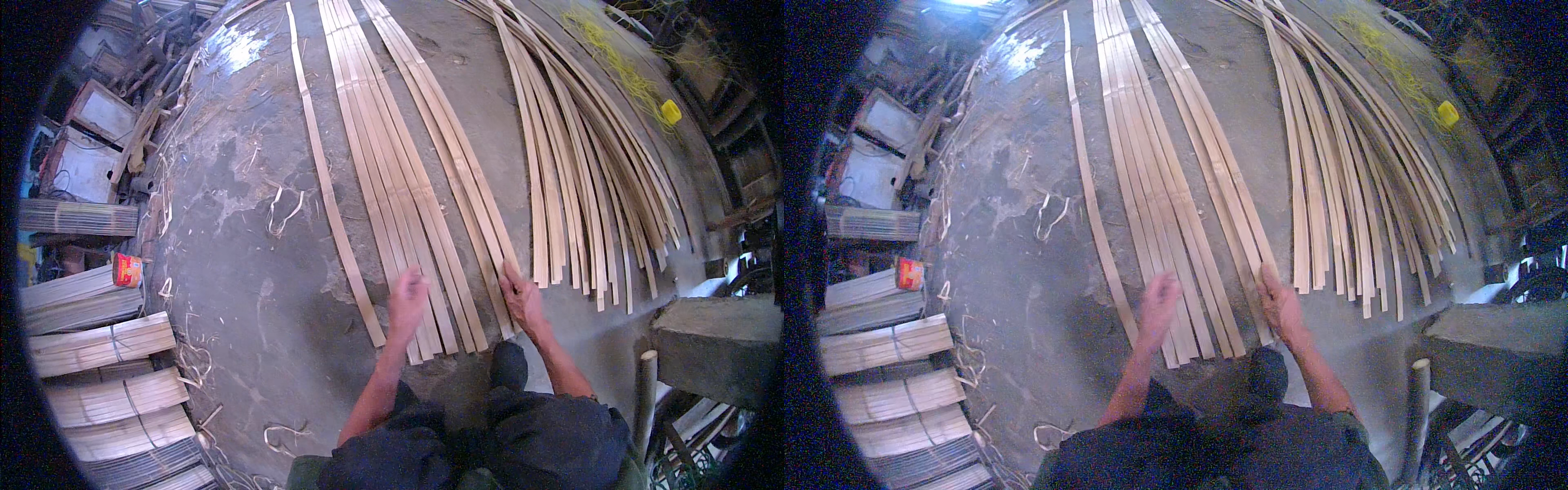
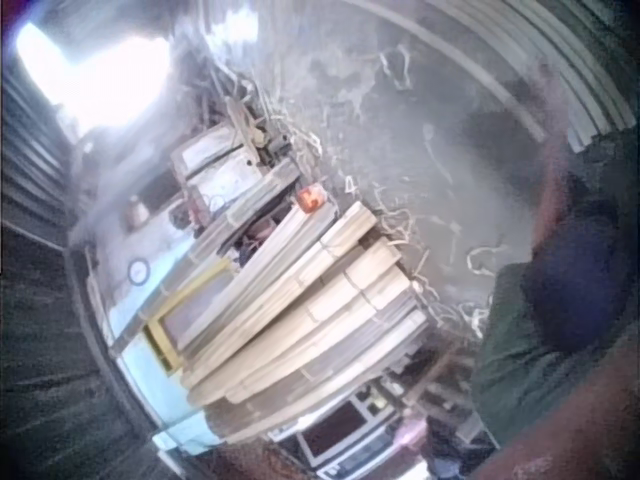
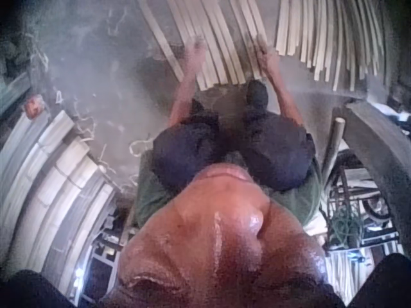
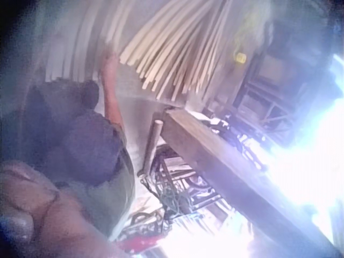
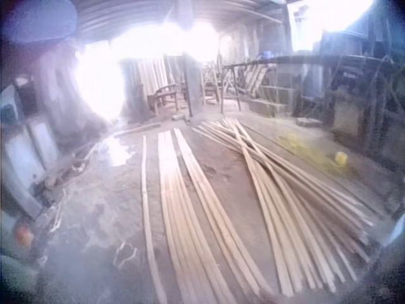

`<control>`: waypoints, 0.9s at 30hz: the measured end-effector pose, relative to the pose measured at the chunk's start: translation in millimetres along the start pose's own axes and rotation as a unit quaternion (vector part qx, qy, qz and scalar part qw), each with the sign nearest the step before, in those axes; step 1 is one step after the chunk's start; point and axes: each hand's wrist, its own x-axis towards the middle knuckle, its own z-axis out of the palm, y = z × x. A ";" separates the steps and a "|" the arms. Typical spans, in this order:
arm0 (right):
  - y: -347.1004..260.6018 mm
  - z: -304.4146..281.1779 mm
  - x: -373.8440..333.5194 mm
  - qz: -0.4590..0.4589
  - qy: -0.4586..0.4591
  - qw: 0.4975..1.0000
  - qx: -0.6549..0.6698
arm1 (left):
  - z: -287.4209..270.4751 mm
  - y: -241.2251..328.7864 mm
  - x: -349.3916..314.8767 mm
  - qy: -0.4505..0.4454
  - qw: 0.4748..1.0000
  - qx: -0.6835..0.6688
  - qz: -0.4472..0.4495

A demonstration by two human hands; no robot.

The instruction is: The person sits on the floor and arranges long thin wooden strips into a neat pile. They repeatedly pick up strips, align them, and place them back down. The person then stands and walks toward a workbench area.

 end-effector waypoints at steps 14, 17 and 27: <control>-11.8 3.5 -11.6 0.026 -0.036 0.998 -0.039 | 130.6 29.5 10.4 -0.086 0.972 -0.135 -0.171; -16.5 5.7 -7.3 0.022 -0.053 0.998 -0.037 | 133.8 -11.0 31.2 -0.105 0.962 -0.194 -0.160; -19.2 -5.6 -10.0 0.019 -0.028 0.998 0.043 | 146.9 16.0 23.4 -0.064 0.959 -0.192 -0.196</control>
